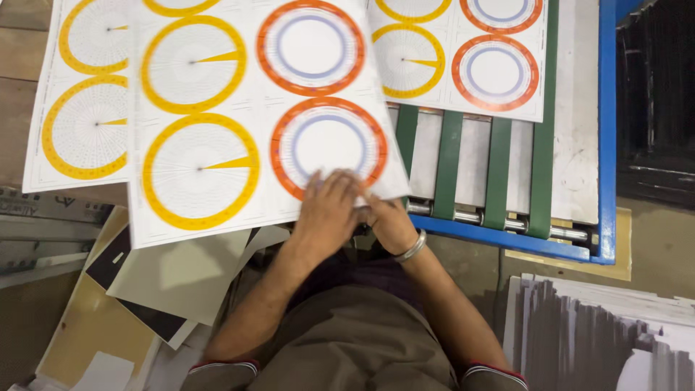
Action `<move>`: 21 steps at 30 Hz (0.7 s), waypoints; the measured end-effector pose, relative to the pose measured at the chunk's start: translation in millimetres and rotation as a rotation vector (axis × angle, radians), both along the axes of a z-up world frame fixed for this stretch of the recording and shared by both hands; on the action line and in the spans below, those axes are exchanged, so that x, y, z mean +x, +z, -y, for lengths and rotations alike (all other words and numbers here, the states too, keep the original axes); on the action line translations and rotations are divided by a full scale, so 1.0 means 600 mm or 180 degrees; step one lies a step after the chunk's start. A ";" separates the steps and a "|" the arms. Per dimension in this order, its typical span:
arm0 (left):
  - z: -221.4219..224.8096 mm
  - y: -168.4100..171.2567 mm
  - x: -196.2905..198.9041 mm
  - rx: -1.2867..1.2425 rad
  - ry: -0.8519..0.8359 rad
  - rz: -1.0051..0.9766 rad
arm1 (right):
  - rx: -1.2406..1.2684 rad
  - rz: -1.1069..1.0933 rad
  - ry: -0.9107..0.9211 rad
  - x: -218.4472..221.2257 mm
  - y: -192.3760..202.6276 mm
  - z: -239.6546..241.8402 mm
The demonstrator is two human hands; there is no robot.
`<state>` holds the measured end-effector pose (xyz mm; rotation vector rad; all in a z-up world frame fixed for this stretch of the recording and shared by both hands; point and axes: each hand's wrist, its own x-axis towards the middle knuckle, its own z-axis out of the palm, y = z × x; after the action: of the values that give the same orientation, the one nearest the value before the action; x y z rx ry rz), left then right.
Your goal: The person repeatedly picks up printed sheets featuring circular designs and feeds them into a blue industrial printing machine. The hands place each sheet onto the machine's rollers, which pull the paper through the mechanism. The person maintains a steady rhythm, handling the sheets one at a time from a stack on the left to the machine on the right.
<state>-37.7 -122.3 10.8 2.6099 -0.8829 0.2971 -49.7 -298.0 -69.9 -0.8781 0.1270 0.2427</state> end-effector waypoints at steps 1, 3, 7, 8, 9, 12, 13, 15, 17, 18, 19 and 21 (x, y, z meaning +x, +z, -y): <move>0.003 0.002 -0.010 -0.0088 -0.0176 0.0019 | 0.0041 -0.0287 -0.0301 0.006 -0.012 -0.003; -0.007 0.000 -0.011 -0.0062 -0.0279 0.0062 | -0.3047 0.0433 -0.0322 0.002 -0.029 0.041; -0.108 -0.004 0.012 0.0165 0.0170 0.0050 | -0.0088 -0.0340 -0.1735 0.015 -0.058 0.159; -0.134 0.001 0.018 0.0210 0.0303 0.0191 | -0.0057 -0.0165 -0.1848 0.010 -0.059 0.202; -0.154 0.006 0.025 0.0266 0.0406 0.0315 | -0.0321 -0.0183 -0.2014 0.005 -0.062 0.244; -0.195 0.011 0.053 0.0337 0.0771 0.0357 | -0.0589 0.0155 -0.2509 -0.005 -0.073 0.325; -0.201 0.011 0.060 0.0451 0.0813 0.0410 | -0.0717 -0.0012 -0.2722 -0.009 -0.075 0.344; -0.212 0.007 0.080 0.0669 0.0914 0.0538 | -0.0973 -0.0317 -0.3134 -0.008 -0.077 0.372; -0.219 0.000 0.093 0.0841 0.0887 0.0903 | -0.0943 -0.1038 -0.3556 -0.011 -0.083 0.390; -0.221 -0.004 0.094 0.0932 0.0879 0.1075 | -0.0935 -0.1407 -0.3753 -0.014 -0.089 0.401; -0.226 -0.005 0.099 0.0742 0.0848 0.1045 | -0.0892 -0.1146 -0.3777 -0.015 -0.100 0.410; -0.234 -0.004 0.103 0.0371 0.0769 0.0981 | -0.0792 -0.0644 -0.3819 -0.033 -0.127 0.426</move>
<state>24.1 18.2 8.4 2.8304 -0.6933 0.7505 -69.4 -553.8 -146.4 -0.8853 0.8481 -0.8235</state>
